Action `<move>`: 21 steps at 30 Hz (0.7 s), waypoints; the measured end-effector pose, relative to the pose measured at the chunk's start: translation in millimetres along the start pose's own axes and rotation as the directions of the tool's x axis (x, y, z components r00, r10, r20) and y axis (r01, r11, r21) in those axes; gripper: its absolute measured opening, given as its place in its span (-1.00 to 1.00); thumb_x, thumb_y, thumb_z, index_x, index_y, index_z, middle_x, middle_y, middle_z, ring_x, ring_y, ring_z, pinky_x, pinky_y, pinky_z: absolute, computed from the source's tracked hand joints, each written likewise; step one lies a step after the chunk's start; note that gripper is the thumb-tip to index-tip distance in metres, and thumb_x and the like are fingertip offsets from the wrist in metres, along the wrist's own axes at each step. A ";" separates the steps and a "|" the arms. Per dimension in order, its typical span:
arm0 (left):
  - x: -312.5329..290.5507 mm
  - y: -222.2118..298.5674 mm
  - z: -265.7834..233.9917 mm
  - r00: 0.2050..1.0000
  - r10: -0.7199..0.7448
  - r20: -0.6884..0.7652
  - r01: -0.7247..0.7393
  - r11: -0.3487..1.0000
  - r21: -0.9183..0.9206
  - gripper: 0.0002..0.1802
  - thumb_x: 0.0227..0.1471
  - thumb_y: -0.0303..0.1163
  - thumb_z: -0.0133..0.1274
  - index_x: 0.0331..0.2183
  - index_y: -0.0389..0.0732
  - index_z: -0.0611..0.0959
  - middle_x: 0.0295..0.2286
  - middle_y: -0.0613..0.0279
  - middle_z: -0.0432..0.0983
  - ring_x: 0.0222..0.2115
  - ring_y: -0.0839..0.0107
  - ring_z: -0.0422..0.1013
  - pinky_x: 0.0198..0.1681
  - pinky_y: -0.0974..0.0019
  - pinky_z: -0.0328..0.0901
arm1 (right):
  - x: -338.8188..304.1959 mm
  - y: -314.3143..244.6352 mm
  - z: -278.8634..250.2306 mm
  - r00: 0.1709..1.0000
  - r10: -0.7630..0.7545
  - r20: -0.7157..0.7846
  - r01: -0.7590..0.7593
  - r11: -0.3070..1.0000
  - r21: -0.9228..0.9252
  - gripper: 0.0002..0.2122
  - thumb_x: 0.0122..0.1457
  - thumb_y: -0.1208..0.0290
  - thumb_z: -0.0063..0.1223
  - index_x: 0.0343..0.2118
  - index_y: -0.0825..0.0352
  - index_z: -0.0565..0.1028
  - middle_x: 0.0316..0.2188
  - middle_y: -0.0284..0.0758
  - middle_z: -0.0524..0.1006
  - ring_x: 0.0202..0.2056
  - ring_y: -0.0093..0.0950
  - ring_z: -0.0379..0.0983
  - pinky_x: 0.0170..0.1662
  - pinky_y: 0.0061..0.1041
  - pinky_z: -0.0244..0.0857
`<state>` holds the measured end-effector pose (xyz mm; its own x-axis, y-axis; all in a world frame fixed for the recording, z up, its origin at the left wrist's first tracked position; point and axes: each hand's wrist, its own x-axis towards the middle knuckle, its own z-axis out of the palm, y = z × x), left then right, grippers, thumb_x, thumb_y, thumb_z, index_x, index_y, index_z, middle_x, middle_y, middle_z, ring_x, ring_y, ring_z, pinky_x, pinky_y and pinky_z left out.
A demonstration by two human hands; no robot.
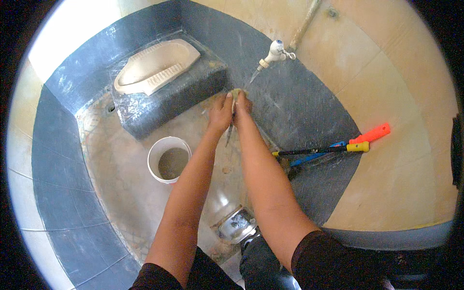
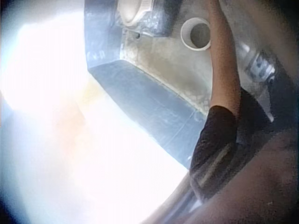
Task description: The person picks up a red plastic bag from a floor and walks outside to place it in a trash bin. They return to a bathroom, wash a cloth in a bucket of water, and then wash their hands under a faucet.
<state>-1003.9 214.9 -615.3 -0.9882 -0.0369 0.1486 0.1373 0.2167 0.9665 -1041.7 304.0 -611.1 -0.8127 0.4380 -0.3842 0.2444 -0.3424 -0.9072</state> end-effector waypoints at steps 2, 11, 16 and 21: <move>-17.2 10.7 7.9 0.985 -0.108 0.133 0.126 0.982 -0.143 -0.31 0.27 0.08 -0.16 0.15 -0.32 0.45 -0.04 -0.09 0.50 0.01 0.03 0.42 0.12 0.11 0.24 | -5.9 -16.2 -9.7 0.996 0.031 -0.080 -0.033 0.999 -0.016 -0.45 0.20 -0.14 -0.05 -0.16 0.39 0.52 -0.27 -0.13 0.58 -0.30 -0.19 0.55 -0.26 -0.20 0.41; -33.2 -3.7 33.0 0.936 -0.218 0.276 0.272 0.947 -0.172 -0.15 0.29 0.29 -0.43 0.00 -0.31 0.54 -0.31 0.05 0.55 -0.33 0.21 0.44 -0.20 0.16 0.30 | 27.7 -14.7 -24.0 0.998 -0.043 0.035 0.032 0.961 0.274 -0.59 0.21 -0.05 -0.05 -0.25 0.28 0.48 -0.43 -0.31 0.49 -0.45 -0.34 0.43 -0.34 -0.26 0.36; -34.5 -8.3 10.3 0.909 -0.353 0.220 0.355 0.934 0.034 -0.07 0.25 0.36 -0.50 -0.14 -0.31 0.65 -0.25 -0.19 0.58 -0.21 -0.03 0.49 -0.03 0.05 0.29 | -27.9 -36.7 -14.6 0.987 -0.004 0.160 -0.027 0.981 0.190 -0.72 0.17 0.12 -0.03 -0.33 0.28 0.47 -0.47 -0.34 0.46 -0.48 -0.36 0.40 -0.37 -0.29 0.32; -36.2 6.5 24.7 0.963 -0.172 0.207 0.147 0.981 0.129 -0.06 0.25 0.33 -0.48 -0.40 -0.30 0.72 -0.31 -0.32 0.58 -0.14 -0.17 0.49 0.01 -0.01 0.27 | 10.6 -31.6 -29.9 0.993 -0.109 -0.052 0.115 0.984 0.133 -0.76 0.11 0.17 0.02 -0.43 0.27 0.49 -0.52 -0.34 0.45 -0.53 -0.38 0.36 -0.44 -0.28 0.26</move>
<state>-968.9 241.8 -619.6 -0.9894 0.1294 -0.0664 -0.0197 0.3330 0.9427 -1042.2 344.3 -591.7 -0.8057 0.5157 -0.2914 0.0763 -0.3974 -0.9145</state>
